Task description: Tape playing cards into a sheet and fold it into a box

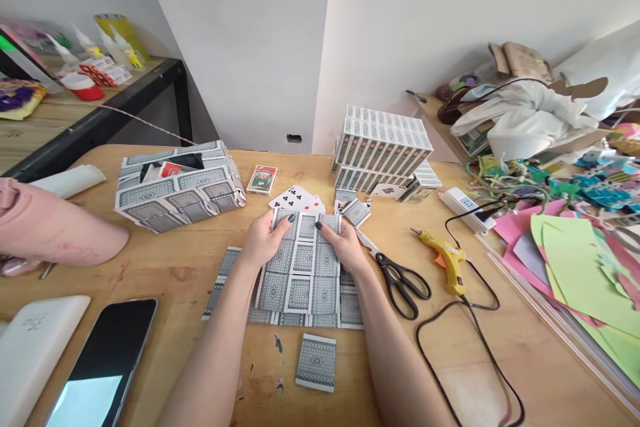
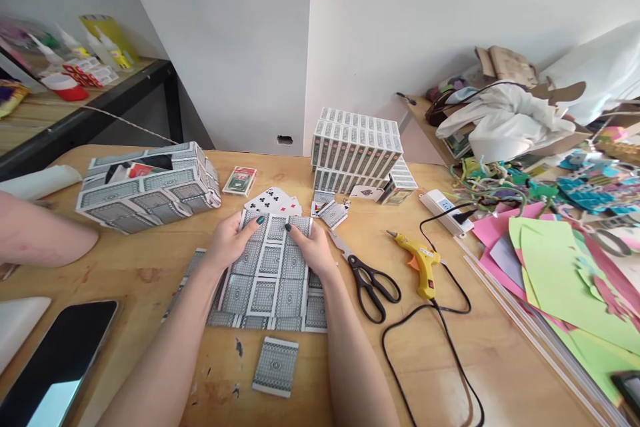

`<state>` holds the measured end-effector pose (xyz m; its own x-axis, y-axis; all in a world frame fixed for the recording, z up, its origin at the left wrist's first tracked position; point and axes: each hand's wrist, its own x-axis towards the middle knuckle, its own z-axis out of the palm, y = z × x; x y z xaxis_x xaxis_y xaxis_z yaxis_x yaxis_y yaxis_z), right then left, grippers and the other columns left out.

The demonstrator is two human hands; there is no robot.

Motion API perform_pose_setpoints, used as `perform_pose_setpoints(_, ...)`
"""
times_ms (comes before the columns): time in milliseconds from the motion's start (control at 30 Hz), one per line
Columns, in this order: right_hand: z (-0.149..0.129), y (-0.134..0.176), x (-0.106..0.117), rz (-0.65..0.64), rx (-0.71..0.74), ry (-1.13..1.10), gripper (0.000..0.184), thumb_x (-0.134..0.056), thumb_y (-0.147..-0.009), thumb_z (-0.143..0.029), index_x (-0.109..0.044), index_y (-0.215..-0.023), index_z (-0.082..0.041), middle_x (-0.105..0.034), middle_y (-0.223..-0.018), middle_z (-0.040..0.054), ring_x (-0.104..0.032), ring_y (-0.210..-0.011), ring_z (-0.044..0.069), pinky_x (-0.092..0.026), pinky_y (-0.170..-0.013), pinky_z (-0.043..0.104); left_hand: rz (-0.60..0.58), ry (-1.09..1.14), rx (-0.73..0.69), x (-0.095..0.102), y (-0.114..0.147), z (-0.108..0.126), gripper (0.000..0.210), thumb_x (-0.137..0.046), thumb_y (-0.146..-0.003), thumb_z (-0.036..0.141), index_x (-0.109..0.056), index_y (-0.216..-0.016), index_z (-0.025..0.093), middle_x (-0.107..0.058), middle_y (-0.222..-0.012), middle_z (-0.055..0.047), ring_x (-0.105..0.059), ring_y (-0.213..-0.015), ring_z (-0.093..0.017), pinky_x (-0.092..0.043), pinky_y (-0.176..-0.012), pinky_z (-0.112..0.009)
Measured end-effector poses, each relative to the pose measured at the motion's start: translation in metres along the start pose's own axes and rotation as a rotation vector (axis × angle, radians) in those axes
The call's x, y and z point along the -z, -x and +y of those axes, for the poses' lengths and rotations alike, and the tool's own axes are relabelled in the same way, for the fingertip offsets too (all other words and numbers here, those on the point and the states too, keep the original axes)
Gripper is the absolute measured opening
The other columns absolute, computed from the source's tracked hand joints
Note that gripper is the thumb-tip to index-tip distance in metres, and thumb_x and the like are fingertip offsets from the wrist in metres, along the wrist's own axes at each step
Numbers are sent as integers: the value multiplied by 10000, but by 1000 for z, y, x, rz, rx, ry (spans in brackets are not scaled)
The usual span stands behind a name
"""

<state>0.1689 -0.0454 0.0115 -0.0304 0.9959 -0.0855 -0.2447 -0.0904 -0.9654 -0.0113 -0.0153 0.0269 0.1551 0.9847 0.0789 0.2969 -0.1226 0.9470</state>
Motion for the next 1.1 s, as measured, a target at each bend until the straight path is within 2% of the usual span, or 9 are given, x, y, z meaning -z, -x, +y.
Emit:
perform_pose_setpoints(300,1,0,0,-13,17,-22,420,-654,-729,-440,-624,-1070,-197,-681,-1077,52,-603,-1051,247,-489,-880,375,-8,58,17,-1,0,0,423,-550,-800,448,-612,-1073,131,-666,-1109,-107,-611,-1002,-250,-483,-848,-345)
perform_pose_setpoints(600,-1,0,0,-10,-2,9,446,-656,-705,-483,-637,-1043,-191,-700,-1010,50,-646,-933,242,-498,-860,394,-3,62,40,-1,1,1,419,-558,-788,458,-627,-1036,127,-692,-1017,-106,-624,-952,-255,-501,-807,-350)
perform_pose_setpoints(1100,2,-2,2,0,-12,41,416,-647,-721,-462,-640,-1032,-187,-693,-1035,53,-624,-1003,262,-499,-857,396,7,65,35,-3,0,-1,417,-564,-785,457,-630,-1037,131,-693,-1020,-104,-626,-960,-252,-492,-804,-336)
